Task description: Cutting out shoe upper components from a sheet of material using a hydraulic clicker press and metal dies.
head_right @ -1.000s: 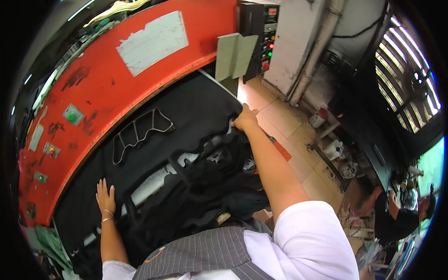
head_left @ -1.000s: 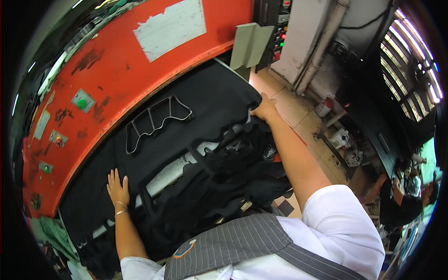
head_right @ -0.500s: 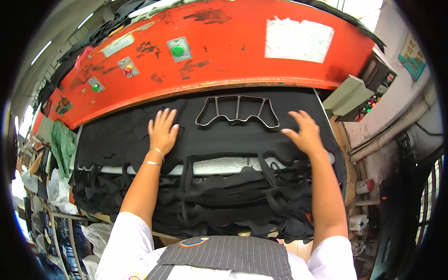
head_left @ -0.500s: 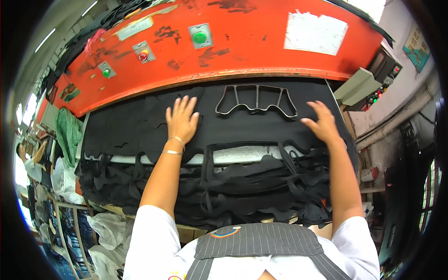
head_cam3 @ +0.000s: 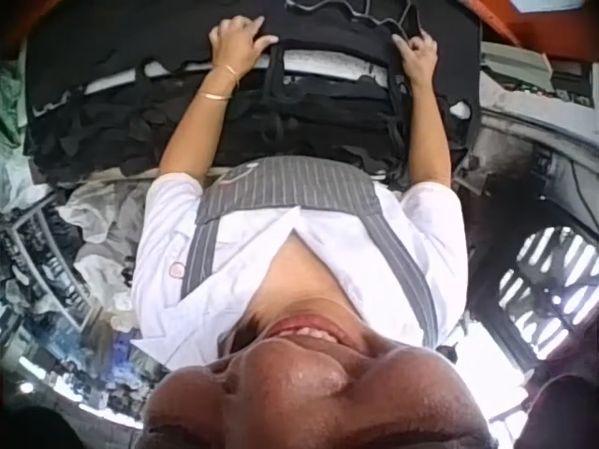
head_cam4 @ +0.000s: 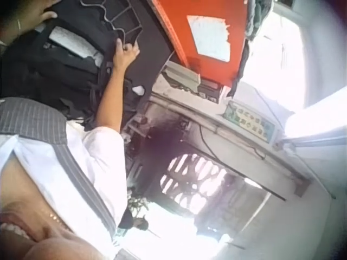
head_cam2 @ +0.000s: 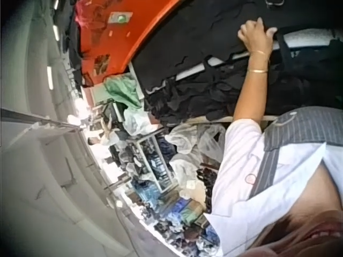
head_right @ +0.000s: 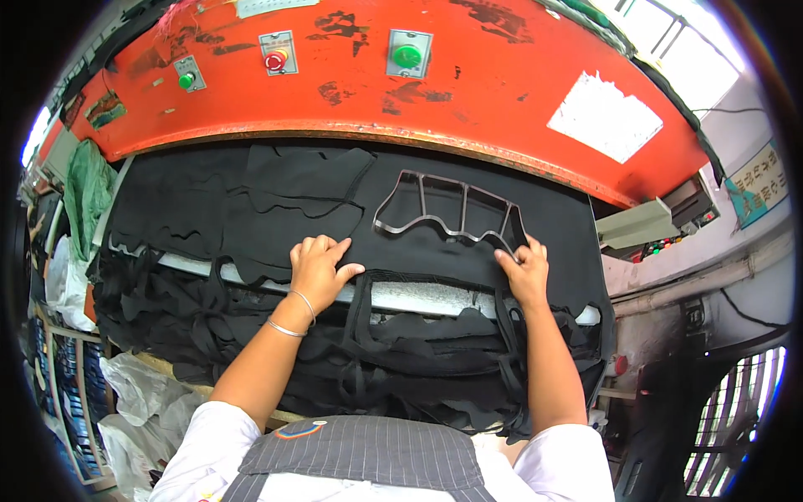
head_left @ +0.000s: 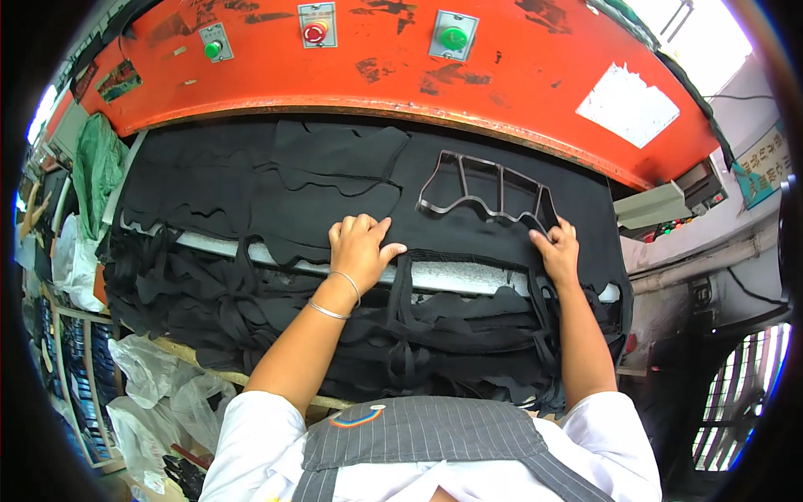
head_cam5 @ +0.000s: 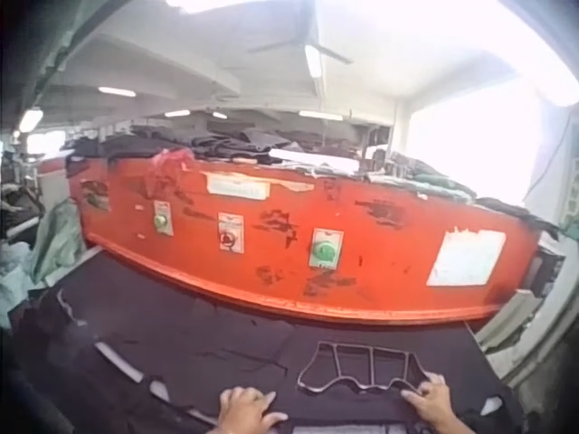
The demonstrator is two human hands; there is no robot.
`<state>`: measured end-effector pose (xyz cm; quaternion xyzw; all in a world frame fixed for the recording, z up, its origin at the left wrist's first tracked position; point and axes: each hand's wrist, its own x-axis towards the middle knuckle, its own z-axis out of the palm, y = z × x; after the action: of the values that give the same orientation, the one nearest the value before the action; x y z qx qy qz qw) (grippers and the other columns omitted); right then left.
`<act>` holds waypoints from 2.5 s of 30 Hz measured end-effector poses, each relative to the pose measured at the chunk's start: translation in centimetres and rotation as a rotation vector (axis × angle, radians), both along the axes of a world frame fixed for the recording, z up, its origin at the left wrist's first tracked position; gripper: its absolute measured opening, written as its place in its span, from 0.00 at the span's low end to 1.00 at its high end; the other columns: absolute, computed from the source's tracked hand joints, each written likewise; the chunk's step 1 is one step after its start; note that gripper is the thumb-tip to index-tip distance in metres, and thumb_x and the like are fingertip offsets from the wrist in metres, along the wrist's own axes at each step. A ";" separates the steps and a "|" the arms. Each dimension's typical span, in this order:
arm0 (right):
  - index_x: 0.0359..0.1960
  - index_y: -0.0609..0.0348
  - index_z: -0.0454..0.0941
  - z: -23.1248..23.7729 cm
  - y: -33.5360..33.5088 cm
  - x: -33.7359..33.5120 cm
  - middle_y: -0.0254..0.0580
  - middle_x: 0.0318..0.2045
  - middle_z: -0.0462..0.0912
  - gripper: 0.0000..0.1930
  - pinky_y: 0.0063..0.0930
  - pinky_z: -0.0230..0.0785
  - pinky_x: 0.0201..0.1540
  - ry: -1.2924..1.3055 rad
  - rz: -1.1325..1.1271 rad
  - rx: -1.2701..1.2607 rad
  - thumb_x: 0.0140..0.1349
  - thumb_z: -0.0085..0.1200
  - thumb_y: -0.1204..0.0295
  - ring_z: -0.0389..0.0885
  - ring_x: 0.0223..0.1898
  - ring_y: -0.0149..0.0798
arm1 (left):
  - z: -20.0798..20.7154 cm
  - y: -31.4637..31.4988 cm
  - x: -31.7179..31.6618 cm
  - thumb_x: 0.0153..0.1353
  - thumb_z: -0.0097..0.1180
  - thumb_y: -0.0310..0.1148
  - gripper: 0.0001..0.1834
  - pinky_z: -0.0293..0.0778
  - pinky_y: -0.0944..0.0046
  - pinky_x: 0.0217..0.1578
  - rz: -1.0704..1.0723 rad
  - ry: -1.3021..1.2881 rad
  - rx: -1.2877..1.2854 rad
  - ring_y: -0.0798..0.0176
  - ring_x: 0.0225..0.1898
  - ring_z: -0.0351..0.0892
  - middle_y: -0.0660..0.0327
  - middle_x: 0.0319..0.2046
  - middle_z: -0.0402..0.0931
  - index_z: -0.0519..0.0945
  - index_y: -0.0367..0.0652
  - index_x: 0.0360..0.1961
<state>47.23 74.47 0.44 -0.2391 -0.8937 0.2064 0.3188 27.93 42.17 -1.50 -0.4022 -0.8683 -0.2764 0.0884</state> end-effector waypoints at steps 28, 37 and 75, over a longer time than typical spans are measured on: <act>0.60 0.57 0.72 0.2 1.9 1.4 0.51 0.60 0.71 0.46 0.45 0.47 0.68 -0.274 0.237 0.061 0.36 0.70 0.49 0.65 0.63 0.51 | 0.1 0.7 -0.8 0.43 0.67 0.45 0.21 0.64 0.56 0.48 0.057 0.068 0.276 0.60 0.38 0.71 0.67 0.27 0.71 0.85 0.42 0.36; 0.59 0.59 0.72 0.9 2.3 -0.4 0.51 0.59 0.73 0.44 0.46 0.46 0.68 -0.304 0.283 0.074 0.36 0.71 0.53 0.69 0.62 0.49 | 0.5 1.2 -1.7 0.42 0.67 0.46 0.21 0.64 0.57 0.46 0.078 0.075 0.222 0.61 0.38 0.70 0.68 0.27 0.71 0.85 0.43 0.36; 0.35 0.56 0.76 19.7 -11.1 -20.9 0.44 0.33 0.81 0.11 0.40 0.72 0.36 0.117 0.435 -0.084 0.55 0.61 0.65 0.80 0.35 0.51 | 12.2 -7.7 3.9 0.52 0.62 0.34 0.09 0.72 0.56 0.27 -0.097 -0.454 0.069 0.52 0.25 0.75 0.59 0.22 0.75 0.78 0.43 0.22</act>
<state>26.38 63.40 20.14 -0.0412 -0.8948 0.3208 0.3079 31.82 34.44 10.70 -0.3676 -0.8357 -0.3931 -0.1091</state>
